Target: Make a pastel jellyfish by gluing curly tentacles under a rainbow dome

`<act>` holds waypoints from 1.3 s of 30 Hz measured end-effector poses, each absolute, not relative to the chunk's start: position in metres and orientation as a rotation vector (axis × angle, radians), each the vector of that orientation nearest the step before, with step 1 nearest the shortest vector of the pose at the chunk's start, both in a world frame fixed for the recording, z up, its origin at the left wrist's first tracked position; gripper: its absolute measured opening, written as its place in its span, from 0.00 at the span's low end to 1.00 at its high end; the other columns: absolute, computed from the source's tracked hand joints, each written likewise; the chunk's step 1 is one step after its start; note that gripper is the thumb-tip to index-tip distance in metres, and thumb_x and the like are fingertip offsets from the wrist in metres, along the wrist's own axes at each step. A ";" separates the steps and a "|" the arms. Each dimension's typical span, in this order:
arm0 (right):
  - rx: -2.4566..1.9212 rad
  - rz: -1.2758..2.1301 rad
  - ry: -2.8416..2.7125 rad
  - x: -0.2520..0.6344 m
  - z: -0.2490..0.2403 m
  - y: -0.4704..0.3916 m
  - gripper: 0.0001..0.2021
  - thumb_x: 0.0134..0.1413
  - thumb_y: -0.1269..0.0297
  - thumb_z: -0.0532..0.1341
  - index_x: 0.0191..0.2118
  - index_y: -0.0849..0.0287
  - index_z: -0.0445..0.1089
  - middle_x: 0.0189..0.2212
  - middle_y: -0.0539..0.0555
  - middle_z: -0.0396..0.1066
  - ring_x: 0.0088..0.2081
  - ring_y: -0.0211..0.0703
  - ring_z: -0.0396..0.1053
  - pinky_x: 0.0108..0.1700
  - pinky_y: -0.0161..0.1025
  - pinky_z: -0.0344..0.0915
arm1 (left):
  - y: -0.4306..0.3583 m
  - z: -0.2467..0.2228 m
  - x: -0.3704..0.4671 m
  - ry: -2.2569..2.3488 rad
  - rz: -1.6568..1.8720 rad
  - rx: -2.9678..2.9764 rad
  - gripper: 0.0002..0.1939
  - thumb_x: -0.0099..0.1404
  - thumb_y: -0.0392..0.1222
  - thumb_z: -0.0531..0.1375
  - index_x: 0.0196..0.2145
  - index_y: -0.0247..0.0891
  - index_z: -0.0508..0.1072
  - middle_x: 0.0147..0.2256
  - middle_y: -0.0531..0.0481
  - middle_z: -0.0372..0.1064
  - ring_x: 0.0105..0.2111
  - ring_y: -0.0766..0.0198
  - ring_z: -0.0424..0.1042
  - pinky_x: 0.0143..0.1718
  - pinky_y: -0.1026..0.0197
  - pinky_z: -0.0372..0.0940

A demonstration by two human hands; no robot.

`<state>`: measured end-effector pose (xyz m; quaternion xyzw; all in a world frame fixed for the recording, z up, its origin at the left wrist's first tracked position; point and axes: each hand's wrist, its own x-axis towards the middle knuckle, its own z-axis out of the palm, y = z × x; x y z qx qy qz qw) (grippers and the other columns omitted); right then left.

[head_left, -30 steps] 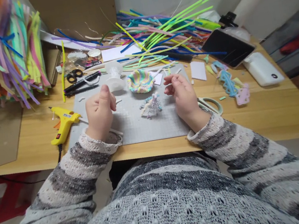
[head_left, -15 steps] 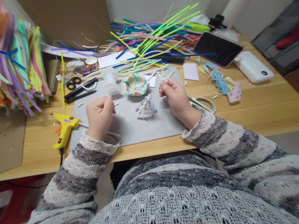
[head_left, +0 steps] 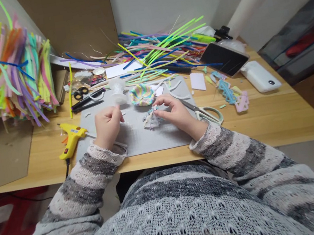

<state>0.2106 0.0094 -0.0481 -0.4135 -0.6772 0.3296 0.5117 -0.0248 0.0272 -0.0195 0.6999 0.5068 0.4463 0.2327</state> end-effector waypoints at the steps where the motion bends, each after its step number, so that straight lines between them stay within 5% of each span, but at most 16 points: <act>1: -1.005 0.826 -1.618 0.210 -0.049 0.010 0.08 0.49 0.58 0.66 0.34 0.55 0.70 0.38 0.52 0.69 0.44 0.45 0.67 0.53 0.47 0.61 | 0.027 -0.019 -0.024 1.386 1.222 1.925 0.22 0.63 0.44 0.53 0.12 0.40 0.64 0.15 0.53 0.62 0.21 0.65 0.64 0.29 0.61 0.59; 7: -0.956 0.954 -1.552 0.208 -0.049 0.010 0.08 0.48 0.58 0.67 0.32 0.55 0.70 0.35 0.51 0.69 0.42 0.44 0.67 0.54 0.48 0.60 | 0.025 -0.020 -0.021 1.323 1.187 1.958 0.20 0.63 0.43 0.54 0.14 0.39 0.65 0.17 0.53 0.63 0.22 0.65 0.64 0.30 0.61 0.60; 12: -0.825 1.124 -1.483 0.204 -0.037 0.001 0.06 0.49 0.60 0.67 0.33 0.55 0.73 0.36 0.50 0.70 0.43 0.42 0.67 0.52 0.45 0.61 | 0.016 -0.017 -0.013 1.149 1.172 1.977 0.05 0.61 0.42 0.60 0.32 0.38 0.73 0.29 0.51 0.70 0.29 0.65 0.66 0.33 0.62 0.62; 18: -0.700 1.707 -1.286 0.199 -0.018 -0.010 0.09 0.46 0.60 0.70 0.34 0.55 0.75 0.34 0.49 0.72 0.38 0.38 0.67 0.47 0.40 0.64 | 0.005 0.009 -0.005 0.764 0.891 1.881 0.13 0.64 0.43 0.61 0.46 0.38 0.72 0.40 0.46 0.70 0.38 0.63 0.68 0.39 0.60 0.64; 28: -0.652 2.131 -1.260 0.199 -0.006 0.007 0.15 0.42 0.64 0.72 0.39 0.58 0.76 0.34 0.48 0.71 0.35 0.33 0.65 0.39 0.33 0.61 | 0.017 0.037 -0.007 0.561 0.687 2.143 0.10 0.64 0.40 0.62 0.43 0.37 0.74 0.37 0.47 0.68 0.38 0.63 0.67 0.42 0.58 0.65; 39: -0.772 2.222 -0.927 0.191 -0.018 0.011 0.15 0.40 0.60 0.73 0.33 0.62 0.75 0.26 0.46 0.69 0.27 0.30 0.61 0.31 0.31 0.58 | 0.020 0.013 -0.003 0.756 1.009 2.244 0.04 0.64 0.38 0.61 0.37 0.36 0.75 0.37 0.46 0.71 0.39 0.63 0.70 0.42 0.58 0.65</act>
